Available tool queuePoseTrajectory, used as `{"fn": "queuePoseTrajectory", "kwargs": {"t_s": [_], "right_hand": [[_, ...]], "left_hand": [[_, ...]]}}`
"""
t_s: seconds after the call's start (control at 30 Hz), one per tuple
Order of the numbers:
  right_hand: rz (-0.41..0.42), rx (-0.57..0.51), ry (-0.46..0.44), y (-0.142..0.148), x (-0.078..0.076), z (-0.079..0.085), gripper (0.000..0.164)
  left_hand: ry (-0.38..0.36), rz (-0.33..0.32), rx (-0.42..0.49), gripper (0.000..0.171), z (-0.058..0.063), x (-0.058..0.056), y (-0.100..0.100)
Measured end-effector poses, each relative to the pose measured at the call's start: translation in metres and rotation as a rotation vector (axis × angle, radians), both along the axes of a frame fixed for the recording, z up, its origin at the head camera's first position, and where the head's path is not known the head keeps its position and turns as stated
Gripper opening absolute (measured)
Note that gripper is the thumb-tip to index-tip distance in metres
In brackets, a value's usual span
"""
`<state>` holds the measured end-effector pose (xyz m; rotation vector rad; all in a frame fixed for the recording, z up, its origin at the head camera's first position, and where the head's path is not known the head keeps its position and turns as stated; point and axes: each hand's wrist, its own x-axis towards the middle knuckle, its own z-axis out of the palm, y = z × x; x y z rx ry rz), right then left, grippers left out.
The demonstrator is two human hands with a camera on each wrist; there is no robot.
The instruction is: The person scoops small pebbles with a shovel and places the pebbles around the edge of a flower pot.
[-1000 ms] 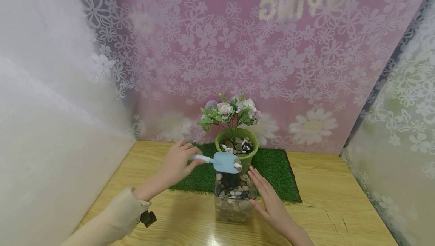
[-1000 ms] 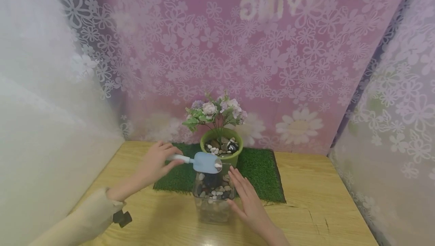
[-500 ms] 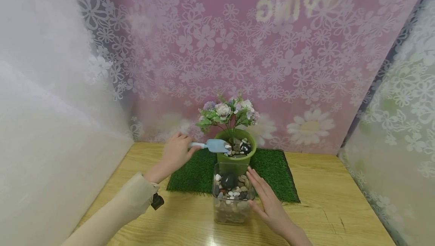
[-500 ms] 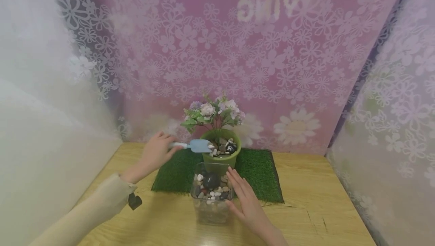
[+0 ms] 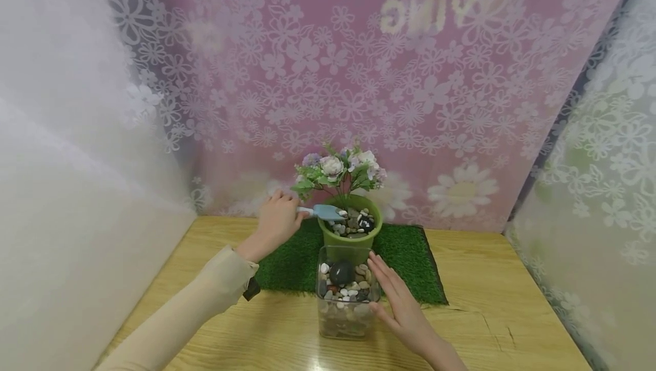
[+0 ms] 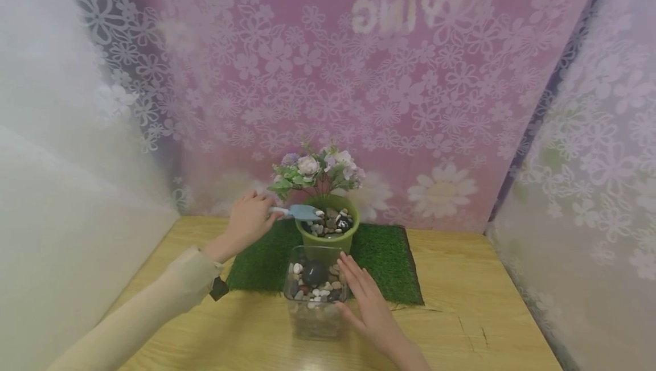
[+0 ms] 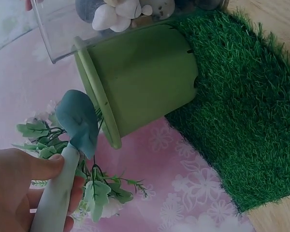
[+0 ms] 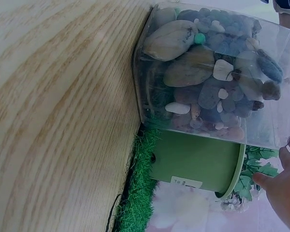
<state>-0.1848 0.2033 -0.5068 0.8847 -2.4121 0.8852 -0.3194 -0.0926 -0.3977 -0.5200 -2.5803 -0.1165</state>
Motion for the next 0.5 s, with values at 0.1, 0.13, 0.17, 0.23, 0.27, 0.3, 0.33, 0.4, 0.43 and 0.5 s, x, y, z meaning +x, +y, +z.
{"fn": "queuePoseTrajectory", "kwargs": {"t_s": [0.1,0.13,0.17,0.23,0.27,0.3,0.33,0.4,0.43,0.5], "right_hand": [[0.003,-0.001,0.007,-0.001,0.000,0.000,0.083],[0.004,-0.002,0.008,-0.001,0.000,0.000,0.083],[0.005,-0.003,0.011,-0.001,0.000,0.000,0.082],[0.006,-0.006,0.020,-0.001,0.000,0.001,0.082],[0.007,-0.008,0.024,-0.001,0.000,0.001,0.082],[0.008,-0.009,0.026,-0.001,0.000,0.001,0.082],[0.008,-0.010,0.028,-0.001,0.000,0.001,0.082],[0.007,-0.010,0.027,-0.001,0.000,0.001,0.083],[0.008,-0.010,0.027,-0.001,0.000,0.001,0.083],[0.008,-0.008,0.028,-0.001,0.000,0.001,0.083]], "left_hand": [[-0.013,0.018,-0.011,0.028,0.000,-0.001,0.001],[-0.014,0.024,-0.020,0.027,0.000,-0.001,0.002],[-0.016,0.029,-0.035,0.027,0.001,-0.001,0.003],[-0.024,0.046,-0.077,0.027,0.004,-0.001,0.007],[-0.031,0.056,-0.102,0.027,0.007,-0.002,0.010],[-0.037,0.066,-0.129,0.026,0.010,-0.002,0.013],[-0.043,0.080,-0.162,0.026,0.013,-0.003,0.017],[-0.061,0.102,-0.212,0.025,0.020,-0.005,0.025],[-0.064,0.112,-0.235,0.024,0.023,-0.006,0.029],[-0.058,0.125,-0.286,0.025,0.029,-0.008,0.038]]}}
